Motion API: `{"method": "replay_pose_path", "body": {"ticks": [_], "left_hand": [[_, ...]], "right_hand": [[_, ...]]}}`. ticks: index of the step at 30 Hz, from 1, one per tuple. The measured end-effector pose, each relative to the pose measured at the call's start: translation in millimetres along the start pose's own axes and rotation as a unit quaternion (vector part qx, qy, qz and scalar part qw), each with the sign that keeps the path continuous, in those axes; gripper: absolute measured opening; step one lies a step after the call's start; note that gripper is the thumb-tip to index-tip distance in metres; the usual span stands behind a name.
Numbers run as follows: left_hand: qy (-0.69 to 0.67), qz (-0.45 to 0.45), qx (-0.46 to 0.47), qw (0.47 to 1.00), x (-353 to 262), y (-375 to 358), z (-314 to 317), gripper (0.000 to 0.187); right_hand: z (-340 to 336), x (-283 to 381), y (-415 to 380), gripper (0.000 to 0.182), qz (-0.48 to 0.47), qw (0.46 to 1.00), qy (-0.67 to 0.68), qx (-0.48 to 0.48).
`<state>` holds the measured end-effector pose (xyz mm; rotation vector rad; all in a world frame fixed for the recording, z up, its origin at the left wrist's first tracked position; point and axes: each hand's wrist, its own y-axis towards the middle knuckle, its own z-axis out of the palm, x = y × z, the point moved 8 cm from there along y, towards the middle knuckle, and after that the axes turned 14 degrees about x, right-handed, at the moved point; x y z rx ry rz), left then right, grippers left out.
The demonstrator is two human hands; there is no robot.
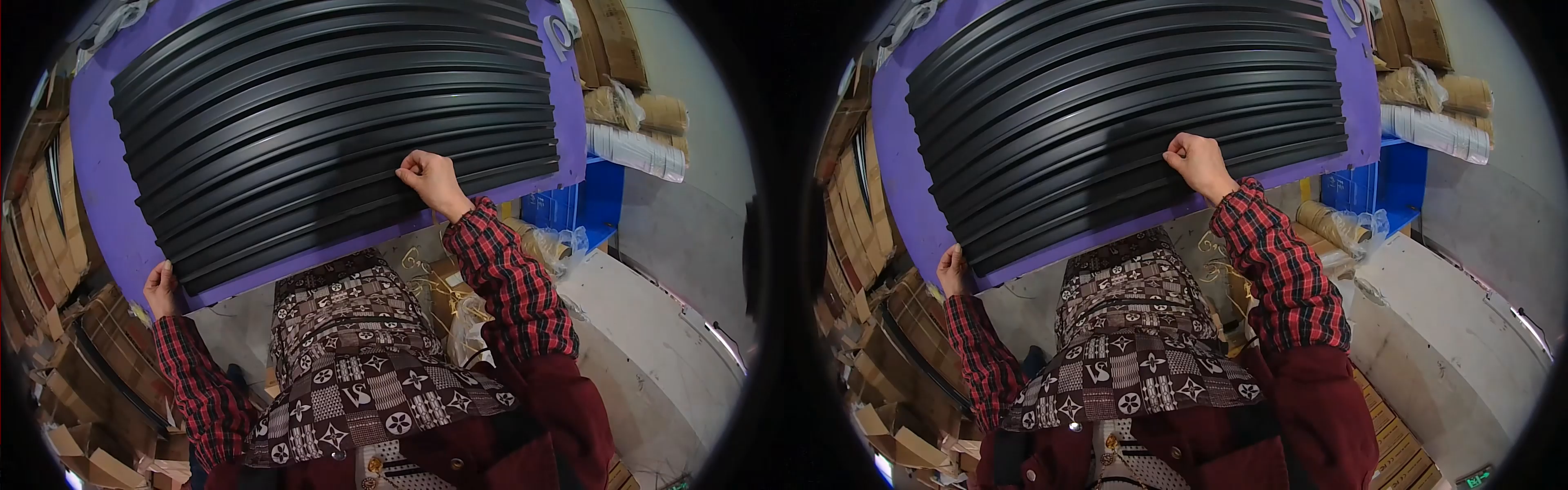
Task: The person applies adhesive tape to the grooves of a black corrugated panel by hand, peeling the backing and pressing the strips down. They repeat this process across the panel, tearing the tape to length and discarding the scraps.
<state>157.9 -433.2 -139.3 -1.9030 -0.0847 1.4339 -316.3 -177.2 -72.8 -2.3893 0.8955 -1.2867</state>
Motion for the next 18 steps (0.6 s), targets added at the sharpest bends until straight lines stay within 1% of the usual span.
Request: {"method": "replay_pose_path", "body": {"ticks": [4, 6, 7, 9, 11, 13, 14, 15, 16, 17, 18], "left_hand": [[0.004, -0.001, 0.000, 1.000, -1, -1, 1, 0.016], [0.001, -0.001, -0.006, 1.000, 0, -1, 0, 0.016], [-0.001, 0.000, -0.004, 1.000, 2, 0, -2, 0.016], [-0.001, 0.003, -0.006, 1.000, 6, 2, -4, 0.016], [0.002, -0.005, 0.013, 1.000, 3, 1, -3, 0.015], [0.008, -0.008, 0.037, 0.999, -13, 3, 9, 0.015], [0.180, 0.071, -0.053, 0.980, -42, -5, 13, 0.015], [0.342, 0.148, -0.144, 0.917, -76, -23, 32, 0.014], [0.214, 0.228, -0.063, 0.948, -96, -30, 80, 0.014], [0.152, 0.142, 0.050, 0.977, -97, -32, 132, 0.015], [0.089, 0.053, 0.162, 0.981, -94, -41, 188, 0.016]], "right_hand": [[-1, 3, 1, 0.018, -0.001, 0.999, -0.046, 0.011], [-8, 4, -3, 0.026, 0.061, 0.990, -0.116, 0.046], [-17, 5, -7, 0.026, 0.062, 0.990, -0.117, 0.044], [-31, -4, -21, 0.032, 0.078, 0.981, -0.127, 0.121], [-56, -21, -38, 0.029, 0.101, 0.970, -0.154, 0.162], [-78, -40, -60, 0.021, 0.137, 0.960, -0.090, 0.226], [-86, -36, -70, 0.021, 0.138, 0.962, -0.090, 0.217], [-86, -21, -86, 0.017, 0.124, 0.963, 0.054, 0.232], [-82, -6, -103, 0.012, 0.106, 0.944, 0.197, 0.243], [-73, 15, -111, 0.010, 0.059, 0.951, 0.187, 0.239], [-59, 41, -116, 0.008, 0.011, 0.956, 0.175, 0.233]]}}
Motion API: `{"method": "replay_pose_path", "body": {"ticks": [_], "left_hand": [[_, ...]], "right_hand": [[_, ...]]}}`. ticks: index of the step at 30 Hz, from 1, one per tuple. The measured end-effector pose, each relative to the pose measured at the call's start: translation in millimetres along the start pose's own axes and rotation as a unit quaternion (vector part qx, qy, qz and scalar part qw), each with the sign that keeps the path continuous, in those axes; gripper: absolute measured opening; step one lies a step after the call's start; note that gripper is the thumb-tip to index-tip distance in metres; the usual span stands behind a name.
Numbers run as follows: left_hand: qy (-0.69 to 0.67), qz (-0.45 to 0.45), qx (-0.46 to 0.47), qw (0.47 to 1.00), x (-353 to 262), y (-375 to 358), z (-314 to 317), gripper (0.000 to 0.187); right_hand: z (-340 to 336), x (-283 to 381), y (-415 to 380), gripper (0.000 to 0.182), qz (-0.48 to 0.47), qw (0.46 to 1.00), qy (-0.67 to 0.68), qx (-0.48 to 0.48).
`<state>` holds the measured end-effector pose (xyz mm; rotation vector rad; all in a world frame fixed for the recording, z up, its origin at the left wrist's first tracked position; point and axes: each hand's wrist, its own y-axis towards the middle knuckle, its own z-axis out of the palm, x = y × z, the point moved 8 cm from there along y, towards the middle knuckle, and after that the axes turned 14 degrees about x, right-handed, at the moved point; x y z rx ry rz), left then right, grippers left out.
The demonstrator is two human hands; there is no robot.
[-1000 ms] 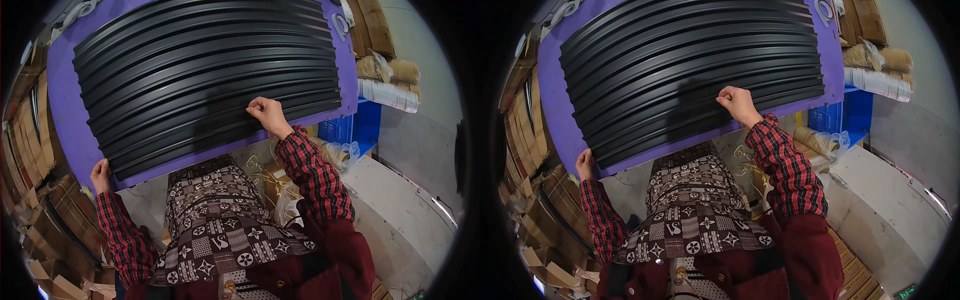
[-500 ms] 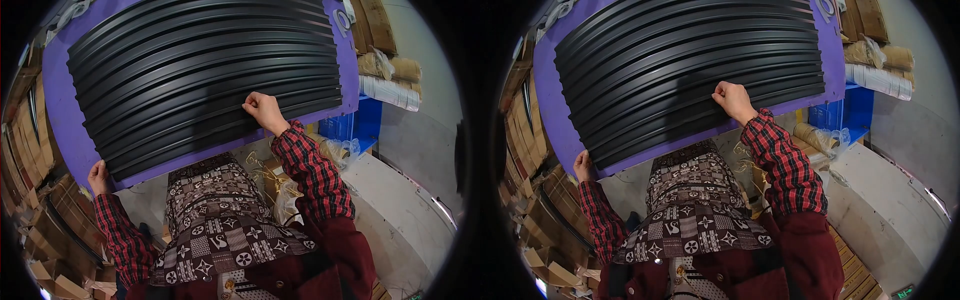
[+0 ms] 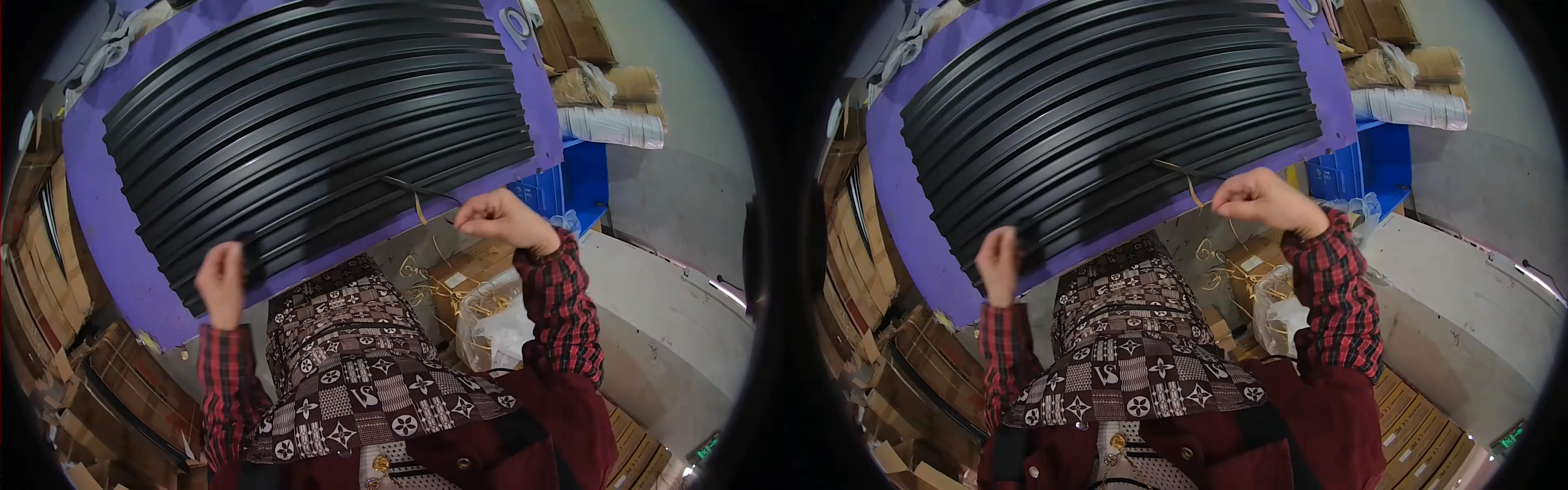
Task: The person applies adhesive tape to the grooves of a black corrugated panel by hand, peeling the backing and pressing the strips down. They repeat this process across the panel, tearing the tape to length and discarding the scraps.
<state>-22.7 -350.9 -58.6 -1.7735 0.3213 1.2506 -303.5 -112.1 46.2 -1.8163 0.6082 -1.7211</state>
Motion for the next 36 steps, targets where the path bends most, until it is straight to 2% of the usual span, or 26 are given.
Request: {"method": "replay_pose_path", "body": {"ticks": [1, 2, 3, 4, 6, 7, 9, 10, 12, 14, 16, 18, 19, 20, 21, 23, 24, 26, 32, 34, 35, 36], "left_hand": [[-0.001, -0.012, 0.093, 0.996, -14, 8, 55, 0.018], [-0.026, -0.001, 0.201, 0.979, -18, 17, 99, 0.019], [-0.054, 0.000, 0.228, 0.972, -15, 25, 127, 0.019], [-0.057, 0.009, 0.229, 0.972, -19, 29, 143, 0.020], [-0.046, 0.002, 0.265, 0.963, -16, 33, 159, 0.020], [-0.033, -0.012, 0.292, 0.956, -14, 31, 166, 0.020], [-0.029, -0.045, 0.304, 0.951, -6, 27, 170, 0.020], [-0.026, -0.054, 0.315, 0.947, 1, 25, 173, 0.020], [-0.019, -0.066, 0.326, 0.943, 6, 23, 177, 0.020], [-0.073, -0.080, 0.355, 0.929, 7, 17, 189, 0.021], [-0.095, -0.101, 0.384, 0.913, 9, 17, 204, 0.025], [-0.210, -0.118, 0.382, 0.892, 3, 18, 222, 0.028], [-0.210, -0.116, 0.384, 0.892, 1, 21, 229, 0.028], [-0.234, -0.133, 0.409, 0.872, 0, 21, 241, 0.028], [-0.257, -0.151, 0.434, 0.850, 0, 19, 252, 0.029], [-0.246, -0.146, 0.443, 0.850, -3, 16, 256, 0.025], [-0.224, -0.149, 0.446, 0.853, -1, 14, 254, 0.024], [-0.202, -0.150, 0.446, 0.859, 3, 14, 247, 0.023], [-0.185, -0.165, 0.437, 0.865, 24, 13, 235, 0.021], [-0.212, -0.160, 0.425, 0.865, 16, 12, 234, 0.022], [-0.213, -0.159, 0.424, 0.866, 11, 12, 236, 0.022], [-0.294, -0.174, 0.394, 0.853, 5, 12, 238, 0.020]], "right_hand": [[17, 12, 4, 0.007, 0.020, 1.000, -0.008, -0.020], [22, 14, 9, 0.007, 0.014, 0.994, -0.058, -0.087], [24, 9, 15, 0.008, 0.011, 0.982, -0.108, -0.152], [28, -3, 26, 0.008, 0.012, 0.981, -0.111, -0.161], [9, -9, 19, 0.012, -0.032, 0.878, -0.252, -0.406], [8, -21, 24, 0.012, -0.029, 0.878, -0.252, -0.406], [12, -27, 32, 0.014, -0.004, 0.796, -0.411, -0.444], [10, -41, 35, 0.014, -0.004, 0.799, -0.407, -0.444], [7, -63, 42, 0.012, 0.034, 0.824, -0.416, -0.383], [8, -61, 35, 0.010, 0.017, 0.815, -0.419, -0.401], [4, -71, 32, 0.010, 0.105, 0.885, -0.283, -0.354], [22, -53, 28, 0.012, 0.072, 0.896, -0.249, -0.361], [29, -45, 29, 0.013, 0.038, 0.904, -0.215, -0.366], [29, -30, 24, 0.016, -0.013, 0.874, -0.253, -0.414], [26, -33, 26, 0.016, -0.011, 0.873, -0.256, -0.415], [17, -46, 24, 0.015, 0.064, 0.810, -0.357, -0.462], [17, -54, 25, 0.015, 0.065, 0.808, -0.358, -0.464], [15, -86, 38, 0.011, 0.147, 0.849, -0.318, -0.395], [10, -94, 26, 0.011, 0.101, 0.860, -0.222, -0.448], [13, -67, 12, 0.014, 0.087, 0.856, -0.233, -0.452], [24, -66, 14, 0.014, 0.086, 0.909, -0.111, -0.392], [42, -64, 17, 0.015, 0.083, 0.943, 0.015, -0.323]]}}
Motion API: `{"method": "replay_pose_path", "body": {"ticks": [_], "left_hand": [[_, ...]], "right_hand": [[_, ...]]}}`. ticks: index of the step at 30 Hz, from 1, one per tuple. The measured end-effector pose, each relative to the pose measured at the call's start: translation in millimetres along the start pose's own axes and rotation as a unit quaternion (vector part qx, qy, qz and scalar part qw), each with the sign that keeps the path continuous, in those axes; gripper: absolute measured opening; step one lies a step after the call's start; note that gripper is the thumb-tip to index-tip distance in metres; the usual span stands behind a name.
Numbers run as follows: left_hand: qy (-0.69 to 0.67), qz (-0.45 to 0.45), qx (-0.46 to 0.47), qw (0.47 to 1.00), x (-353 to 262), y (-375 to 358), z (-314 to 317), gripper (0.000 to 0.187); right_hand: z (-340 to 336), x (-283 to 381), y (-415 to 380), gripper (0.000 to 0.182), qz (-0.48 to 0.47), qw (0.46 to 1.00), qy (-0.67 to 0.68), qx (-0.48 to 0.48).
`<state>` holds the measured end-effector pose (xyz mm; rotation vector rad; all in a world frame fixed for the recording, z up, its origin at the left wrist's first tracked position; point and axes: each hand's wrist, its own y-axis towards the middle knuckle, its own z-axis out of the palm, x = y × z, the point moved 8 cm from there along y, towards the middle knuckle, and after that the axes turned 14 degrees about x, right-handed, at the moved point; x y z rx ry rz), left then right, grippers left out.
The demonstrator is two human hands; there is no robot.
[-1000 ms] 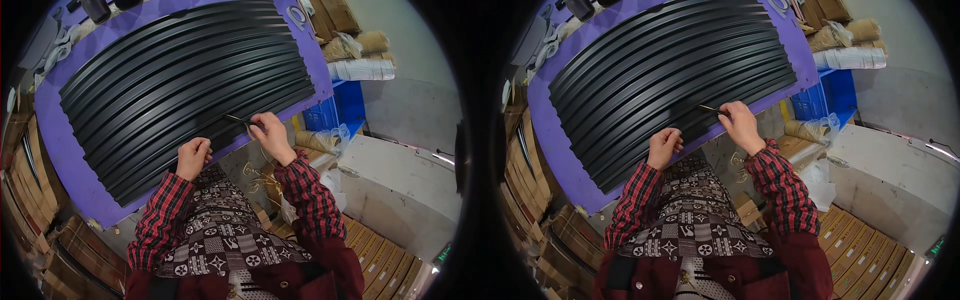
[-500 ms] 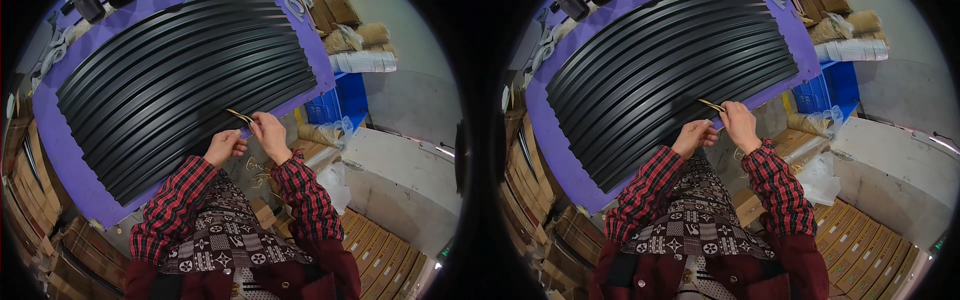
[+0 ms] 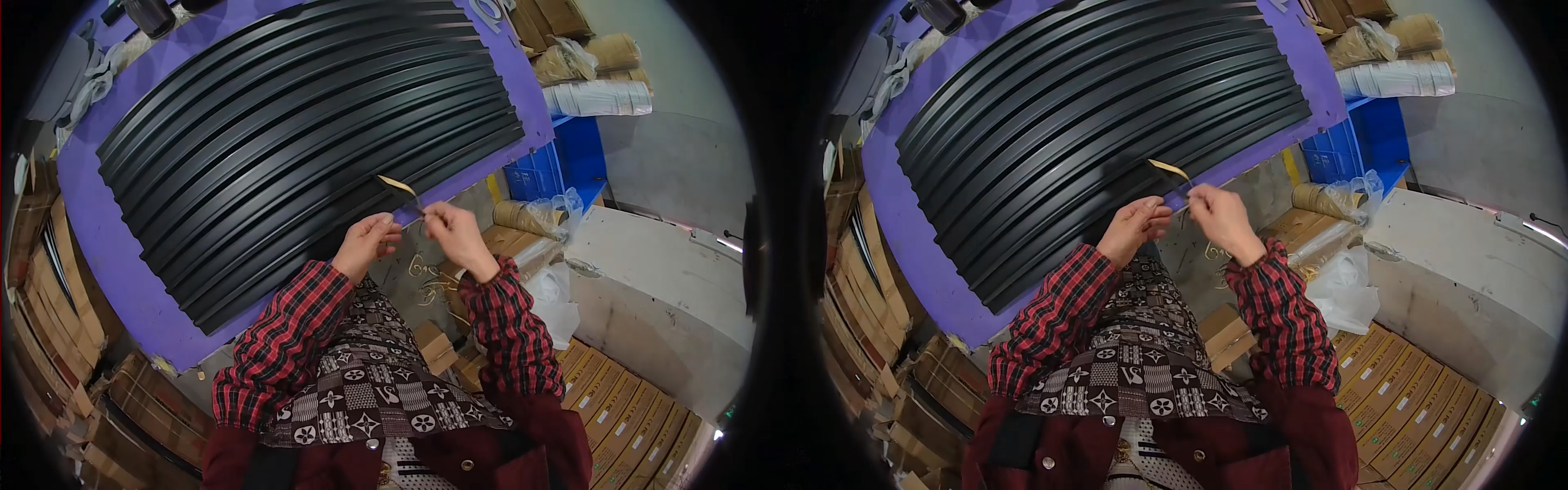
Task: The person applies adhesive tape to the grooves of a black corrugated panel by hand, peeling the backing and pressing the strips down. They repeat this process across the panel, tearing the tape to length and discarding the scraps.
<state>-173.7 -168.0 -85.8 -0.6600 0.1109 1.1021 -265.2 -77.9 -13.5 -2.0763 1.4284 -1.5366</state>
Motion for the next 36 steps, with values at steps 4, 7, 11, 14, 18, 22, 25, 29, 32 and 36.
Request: {"method": "replay_pose_path", "body": {"ticks": [4, 7, 11, 14, 18, 22, 25, 29, 32, 36], "left_hand": [[-0.087, 0.038, 0.009, 0.995, -6, 5, -3, 0.013], [-0.053, 0.030, 0.003, 0.998, -11, -4, -14, 0.010], [-0.060, -0.002, 0.038, 0.997, -2, -9, -13, 0.010], [-0.078, -0.007, 0.057, 0.995, 2, -7, -9, 0.010], [-0.005, -0.020, 0.045, 0.999, 16, 13, 2, 0.026], [0.344, 0.072, -0.017, 0.936, 1, 74, 54, 0.062], [0.484, 0.136, -0.058, 0.862, -19, 129, 129, 0.075], [0.517, 0.259, -0.154, 0.802, -29, 186, 191, 0.063], [0.327, 0.176, -0.122, 0.920, 17, 204, 171, 0.030], [0.191, 0.128, -0.210, 0.950, 28, 159, 104, 0.023]], "right_hand": [[51, 51, -26, 0.016, -0.120, 0.978, -0.140, 0.094], [15, 48, -7, 0.021, -0.163, 0.971, -0.144, -0.101], [21, 55, 36, 0.022, -0.241, 0.921, -0.228, -0.203], [30, 40, 70, 0.022, -0.175, 0.955, -0.211, -0.115], [-15, 36, 64, 0.015, -0.289, 0.902, -0.280, -0.158], [-197, 34, 11, 0.009, -0.240, 0.914, -0.187, -0.268], [-352, 1, -36, 0.007, -0.247, 0.885, -0.157, -0.362], [-503, -58, -91, 0.010, -0.224, 0.873, -0.120, -0.417], [-540, -105, -85, 0.010, -0.186, 0.896, -0.056, -0.399], [-488, -206, 20, 0.019, 0.052, 0.923, -0.346, -0.158]]}}
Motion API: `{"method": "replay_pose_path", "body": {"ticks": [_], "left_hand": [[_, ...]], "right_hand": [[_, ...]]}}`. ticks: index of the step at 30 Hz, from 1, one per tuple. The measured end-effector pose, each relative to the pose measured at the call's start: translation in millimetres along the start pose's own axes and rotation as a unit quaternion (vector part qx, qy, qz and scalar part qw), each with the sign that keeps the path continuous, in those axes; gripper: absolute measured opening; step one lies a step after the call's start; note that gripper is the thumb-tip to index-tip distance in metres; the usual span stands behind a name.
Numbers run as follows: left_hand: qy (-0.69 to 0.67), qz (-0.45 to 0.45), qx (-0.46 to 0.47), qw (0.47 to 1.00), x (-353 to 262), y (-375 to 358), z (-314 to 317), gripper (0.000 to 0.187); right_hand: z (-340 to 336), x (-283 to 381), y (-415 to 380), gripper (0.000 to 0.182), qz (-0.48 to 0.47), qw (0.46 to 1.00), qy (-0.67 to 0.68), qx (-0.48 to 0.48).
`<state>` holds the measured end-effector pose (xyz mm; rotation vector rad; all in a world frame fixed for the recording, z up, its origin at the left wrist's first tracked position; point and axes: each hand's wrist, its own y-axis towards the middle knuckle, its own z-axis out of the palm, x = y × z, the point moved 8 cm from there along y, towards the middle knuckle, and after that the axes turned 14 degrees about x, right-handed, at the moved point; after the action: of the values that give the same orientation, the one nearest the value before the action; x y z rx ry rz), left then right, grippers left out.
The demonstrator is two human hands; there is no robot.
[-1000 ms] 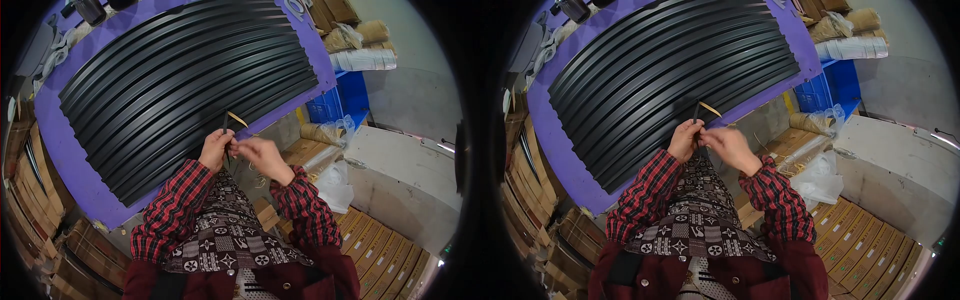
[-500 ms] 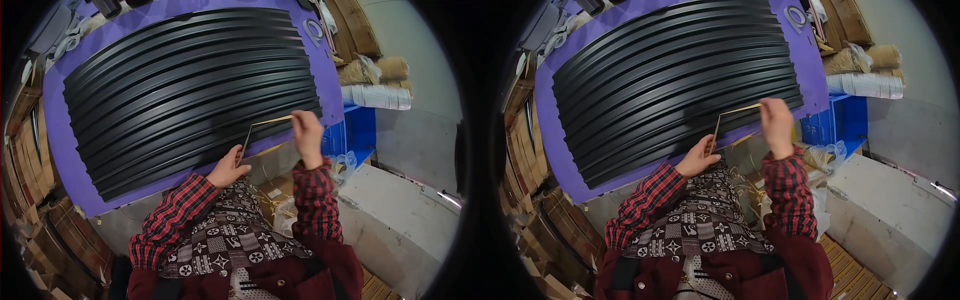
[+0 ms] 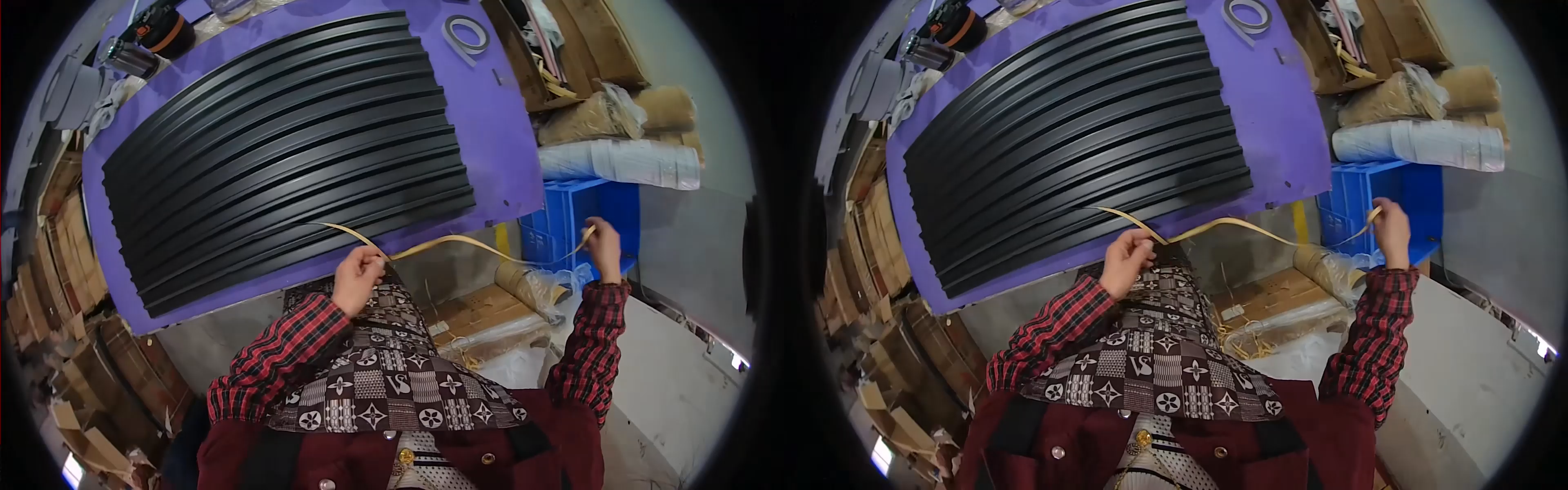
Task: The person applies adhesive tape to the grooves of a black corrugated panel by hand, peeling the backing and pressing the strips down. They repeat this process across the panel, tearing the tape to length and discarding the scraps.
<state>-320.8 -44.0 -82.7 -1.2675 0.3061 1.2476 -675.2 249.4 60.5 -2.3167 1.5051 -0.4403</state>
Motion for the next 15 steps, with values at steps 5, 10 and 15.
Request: {"method": "replay_pose_path", "body": {"ticks": [5, 10, 15], "left_hand": [[-0.075, -0.041, -0.216, 0.973, -5, -16, -85, 0.021], [-0.109, -0.062, -0.254, 0.959, -17, -7, -101, 0.023], [-0.151, -0.053, -0.219, 0.962, -8, 0, -111, 0.019]], "right_hand": [[85, 217, -26, 0.029, -0.317, 0.946, 0.053, -0.032], [138, 360, -60, 0.018, -0.405, 0.873, 0.250, 0.104], [165, 404, -52, 0.014, -0.414, 0.870, 0.249, 0.096]]}}
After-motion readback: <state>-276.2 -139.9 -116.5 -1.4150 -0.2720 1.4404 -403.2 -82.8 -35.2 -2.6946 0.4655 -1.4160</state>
